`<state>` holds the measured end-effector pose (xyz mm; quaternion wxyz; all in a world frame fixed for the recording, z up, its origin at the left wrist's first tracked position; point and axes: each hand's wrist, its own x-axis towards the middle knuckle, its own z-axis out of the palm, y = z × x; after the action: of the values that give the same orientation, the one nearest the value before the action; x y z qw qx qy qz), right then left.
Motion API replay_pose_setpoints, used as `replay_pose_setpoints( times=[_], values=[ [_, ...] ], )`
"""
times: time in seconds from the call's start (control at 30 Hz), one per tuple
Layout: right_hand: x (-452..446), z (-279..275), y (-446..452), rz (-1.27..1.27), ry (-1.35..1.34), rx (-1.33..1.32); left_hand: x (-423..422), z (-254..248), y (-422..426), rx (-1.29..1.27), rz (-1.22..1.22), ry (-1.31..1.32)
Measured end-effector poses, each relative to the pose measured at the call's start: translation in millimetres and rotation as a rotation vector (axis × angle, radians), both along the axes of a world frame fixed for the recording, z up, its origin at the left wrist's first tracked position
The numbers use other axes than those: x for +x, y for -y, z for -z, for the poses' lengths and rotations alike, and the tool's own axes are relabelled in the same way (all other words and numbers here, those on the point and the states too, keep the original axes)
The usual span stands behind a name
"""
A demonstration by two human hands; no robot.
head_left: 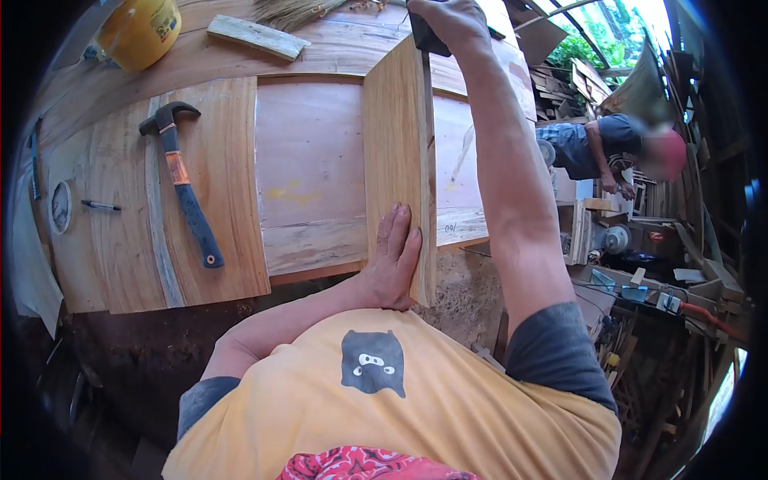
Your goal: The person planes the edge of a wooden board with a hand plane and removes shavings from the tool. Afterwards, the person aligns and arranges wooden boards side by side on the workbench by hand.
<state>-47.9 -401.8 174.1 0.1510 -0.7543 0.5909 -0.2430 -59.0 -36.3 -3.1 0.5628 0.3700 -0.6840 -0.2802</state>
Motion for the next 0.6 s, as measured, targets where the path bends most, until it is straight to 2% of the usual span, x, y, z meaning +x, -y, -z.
replay_pose_setpoints(
  times=[0.07,0.2,0.3,0.43,0.53,0.6],
  values=[
    [7.2,-10.7,-2.1,-0.004,0.014,0.113,4.8,4.9,12.4,-0.028,-0.035,0.029],
    [-10.3,6.5,3.9,0.0,-0.199,0.009,7.9,1.6,7.0,-0.05,-0.009,-0.008],
    [-24.8,14.0,-1.9,-0.016,-0.106,0.055,7.5,1.0,14.0,-0.117,-0.056,-0.009],
    [-32.7,0.9,-80.0,0.082,-0.228,0.05,-7.8,19.5,15.6,-0.16,-0.111,0.006],
    [-44.5,-19.4,-180.5,0.15,-0.231,0.116,-8.2,19.4,19.9,-0.226,-0.113,-0.054],
    [-66.4,-12.2,-241.8,0.198,-0.153,0.153,-3.7,14.2,15.5,-0.104,-0.027,-0.085]
  ],
)
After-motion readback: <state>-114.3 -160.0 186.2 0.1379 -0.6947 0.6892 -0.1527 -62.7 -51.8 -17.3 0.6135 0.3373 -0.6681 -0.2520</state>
